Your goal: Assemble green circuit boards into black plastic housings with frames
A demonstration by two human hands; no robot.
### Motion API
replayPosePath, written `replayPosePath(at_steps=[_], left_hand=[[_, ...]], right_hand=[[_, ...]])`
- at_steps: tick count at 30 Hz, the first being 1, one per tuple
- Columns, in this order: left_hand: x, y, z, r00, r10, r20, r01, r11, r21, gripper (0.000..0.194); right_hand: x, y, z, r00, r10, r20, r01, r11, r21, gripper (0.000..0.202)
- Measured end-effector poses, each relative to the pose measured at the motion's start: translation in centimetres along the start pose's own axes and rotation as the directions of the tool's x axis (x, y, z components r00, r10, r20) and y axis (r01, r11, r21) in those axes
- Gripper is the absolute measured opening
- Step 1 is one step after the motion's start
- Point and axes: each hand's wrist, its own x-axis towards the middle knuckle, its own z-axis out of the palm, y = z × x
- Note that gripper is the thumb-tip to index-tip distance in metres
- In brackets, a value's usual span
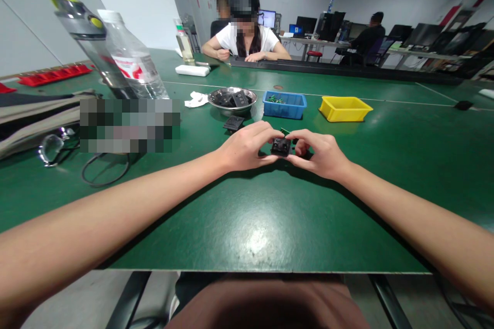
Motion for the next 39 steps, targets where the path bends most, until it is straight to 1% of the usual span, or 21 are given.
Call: replayPosePath(at_steps=[5, 14, 19, 24, 28, 31, 33, 35, 37, 39], left_hand=[[-0.01, 0.06, 0.00, 1.000, -0.008, -0.018, 0.009, 1.000, 0.013, 0.030], [-0.11, -0.11, 0.19, 0.999, 0.027, -0.034, -0.026, 0.999, 0.042, 0.030], [-0.03, -0.14, 0.27, 0.998, 0.041, -0.051, -0.039, 0.998, 0.043, 0.030], [0.08, -0.10, 0.08, 0.999, 0.028, -0.024, -0.028, 0.999, 0.028, 0.030], [0.04, -0.25, -0.07, 0.999, 0.031, 0.011, -0.031, 0.999, 0.012, 0.032], [-0.08, -0.42, -0.02, 1.000, 0.014, 0.023, -0.014, 1.000, 0.013, 0.027], [-0.15, -0.49, 0.05, 1.000, -0.001, 0.013, 0.000, 1.000, 0.020, 0.022], [-0.16, -0.48, 0.09, 1.000, -0.023, 0.002, 0.023, 0.999, 0.022, 0.021], [-0.10, -0.39, 0.06, 0.999, -0.052, 0.000, 0.052, 0.998, 0.020, 0.027], [0.01, -0.29, 0.00, 0.999, -0.053, 0.010, 0.053, 0.998, 0.024, 0.032]], right_hand=[[-0.06, 0.25, 0.09, 1.000, -0.002, -0.024, 0.001, 1.000, -0.027, 0.028], [-0.08, 0.06, -0.08, 1.000, 0.022, 0.023, -0.022, 1.000, 0.004, 0.031], [-0.07, -0.04, -0.02, 1.000, 0.026, 0.009, -0.026, 0.999, 0.020, 0.031], [-0.12, -0.20, 0.01, 0.999, 0.046, -0.009, -0.046, 0.999, 0.028, 0.032], [-0.06, -0.36, -0.09, 0.998, 0.046, -0.035, -0.045, 0.998, 0.037, 0.037], [0.01, -0.44, -0.15, 0.998, 0.036, -0.043, -0.035, 0.999, 0.024, 0.039], [0.05, -0.44, -0.12, 0.999, 0.025, -0.033, -0.025, 1.000, 0.009, 0.039], [0.06, -0.39, -0.04, 1.000, 0.008, -0.001, -0.008, 1.000, 0.008, 0.040], [0.07, -0.32, 0.06, 0.999, -0.012, 0.040, 0.011, 1.000, 0.022, 0.040], [0.08, -0.27, 0.12, 0.997, -0.028, 0.071, 0.025, 0.999, 0.042, 0.040]])
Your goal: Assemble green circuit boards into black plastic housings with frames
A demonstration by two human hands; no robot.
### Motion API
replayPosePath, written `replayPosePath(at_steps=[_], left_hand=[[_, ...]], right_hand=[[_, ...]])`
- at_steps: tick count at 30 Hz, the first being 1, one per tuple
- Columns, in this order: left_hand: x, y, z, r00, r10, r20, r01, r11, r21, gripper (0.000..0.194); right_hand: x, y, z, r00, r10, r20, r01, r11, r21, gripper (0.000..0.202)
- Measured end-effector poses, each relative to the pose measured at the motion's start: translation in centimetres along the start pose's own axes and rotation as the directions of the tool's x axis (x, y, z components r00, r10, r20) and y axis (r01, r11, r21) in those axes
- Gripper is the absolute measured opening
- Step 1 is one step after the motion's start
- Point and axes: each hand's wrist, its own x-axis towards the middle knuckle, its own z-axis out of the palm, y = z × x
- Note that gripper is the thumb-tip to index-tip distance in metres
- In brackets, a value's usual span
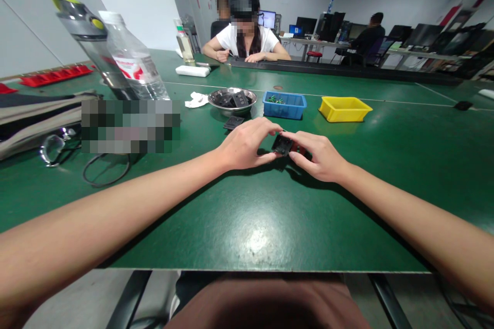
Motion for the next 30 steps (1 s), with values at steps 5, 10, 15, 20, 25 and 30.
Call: replayPosePath(at_steps=[5, 10, 15, 20, 25, 30], left_hand=[[0.09, 0.06, -0.05, 0.999, 0.047, 0.019, -0.048, 0.998, 0.044, 0.028], [-0.03, -0.02, 0.02, 1.000, -0.006, 0.026, 0.005, 0.998, 0.057, 0.028], [0.01, 0.09, 0.00, 0.999, -0.034, 0.025, 0.033, 0.999, 0.032, 0.035], [-0.13, -0.09, 0.09, 0.999, -0.037, 0.027, 0.038, 0.999, -0.031, 0.038], [-0.22, -0.17, 0.16, 0.998, -0.035, 0.051, 0.035, 0.999, 0.012, 0.032], [-0.12, -0.07, 0.13, 0.996, 0.001, 0.090, -0.007, 0.998, 0.061, 0.039]], right_hand=[[0.10, -0.10, -0.08, 0.999, 0.014, 0.034, -0.014, 1.000, 0.003, 0.042], [0.27, -0.55, -0.14, 0.997, 0.072, -0.033, -0.072, 0.997, 0.006, 0.041], [0.22, -0.93, 0.13, 0.987, 0.148, -0.063, -0.139, 0.982, 0.129, 0.036], [-0.02, -0.77, 0.48, 0.967, 0.254, -0.023, -0.235, 0.921, 0.312, 0.041], [0.04, -0.56, 0.25, 0.967, 0.251, -0.033, -0.229, 0.923, 0.309, 0.042], [0.22, -0.49, -0.04, 0.978, 0.205, -0.031, -0.192, 0.954, 0.232, 0.037]])
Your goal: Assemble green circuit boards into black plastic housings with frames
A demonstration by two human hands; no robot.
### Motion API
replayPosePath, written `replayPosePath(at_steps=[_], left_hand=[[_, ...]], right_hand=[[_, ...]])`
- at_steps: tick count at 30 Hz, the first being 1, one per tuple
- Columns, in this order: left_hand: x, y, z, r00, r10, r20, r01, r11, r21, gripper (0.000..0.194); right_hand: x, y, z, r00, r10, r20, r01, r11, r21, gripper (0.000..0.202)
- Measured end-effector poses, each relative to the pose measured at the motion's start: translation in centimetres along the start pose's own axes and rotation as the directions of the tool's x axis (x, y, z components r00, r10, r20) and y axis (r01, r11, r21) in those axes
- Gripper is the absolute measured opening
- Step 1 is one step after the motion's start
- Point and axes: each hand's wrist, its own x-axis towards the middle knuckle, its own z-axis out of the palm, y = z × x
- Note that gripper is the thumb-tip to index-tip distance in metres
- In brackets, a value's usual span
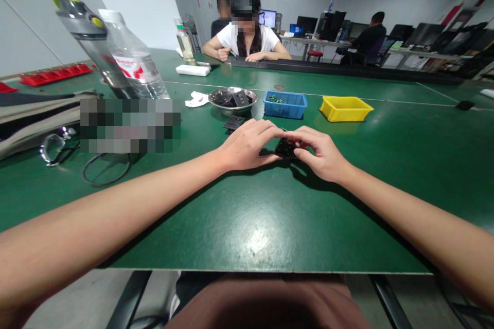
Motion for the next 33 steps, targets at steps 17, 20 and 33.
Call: replayPosePath(at_steps=[17, 20, 33], left_hand=[[-0.37, -0.28, 0.17, 0.999, -0.041, -0.033, 0.044, 0.994, 0.097, 0.036], [-0.44, -0.23, 0.23, 0.998, -0.052, -0.041, 0.056, 0.992, 0.115, 0.037], [-0.73, -0.32, 0.34, 0.995, -0.099, 0.000, 0.099, 0.991, 0.092, 0.036]], right_hand=[[0.06, 0.37, -0.04, 0.998, -0.039, -0.042, 0.033, 0.991, -0.129, 0.035], [0.06, 0.48, -0.11, 0.998, -0.056, -0.040, 0.050, 0.989, -0.138, 0.033], [0.10, 0.41, -0.07, 0.996, -0.079, -0.032, 0.072, 0.980, -0.183, 0.032]])
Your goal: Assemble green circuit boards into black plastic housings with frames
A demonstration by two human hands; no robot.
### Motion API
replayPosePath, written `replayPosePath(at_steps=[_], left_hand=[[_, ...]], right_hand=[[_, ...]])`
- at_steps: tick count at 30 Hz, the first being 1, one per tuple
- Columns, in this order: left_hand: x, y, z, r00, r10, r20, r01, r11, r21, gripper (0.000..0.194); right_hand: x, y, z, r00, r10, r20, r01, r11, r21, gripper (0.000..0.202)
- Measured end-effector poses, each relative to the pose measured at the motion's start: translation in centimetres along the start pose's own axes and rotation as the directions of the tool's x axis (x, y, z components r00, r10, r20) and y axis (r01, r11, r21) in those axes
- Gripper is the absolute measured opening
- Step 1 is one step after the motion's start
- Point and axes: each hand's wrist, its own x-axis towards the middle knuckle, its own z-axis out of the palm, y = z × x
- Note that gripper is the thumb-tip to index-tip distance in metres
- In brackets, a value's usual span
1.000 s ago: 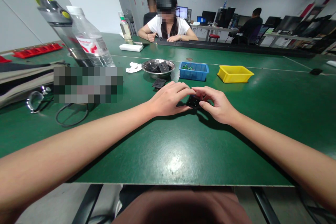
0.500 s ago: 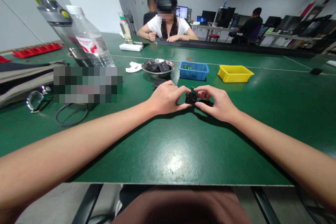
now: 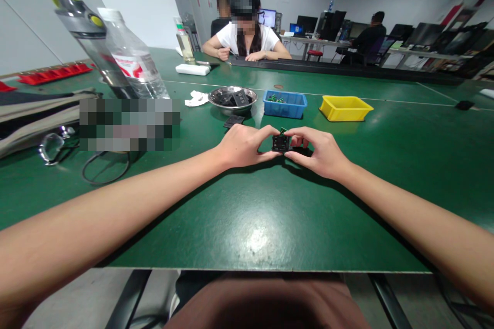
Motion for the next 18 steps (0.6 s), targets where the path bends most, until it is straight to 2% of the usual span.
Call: replayPosePath(at_steps=[7, 18], left_hand=[[-0.01, 0.01, -0.02, 0.999, -0.025, 0.029, 0.024, 1.000, 0.010, 0.038], [0.03, 0.03, -0.08, 1.000, -0.021, 0.011, 0.021, 1.000, 0.000, 0.035]], right_hand=[[-0.02, 0.03, 0.01, 1.000, 0.013, 0.006, -0.013, 1.000, -0.002, 0.032], [-0.04, 0.01, 0.09, 1.000, 0.008, 0.011, -0.008, 1.000, -0.003, 0.033]])
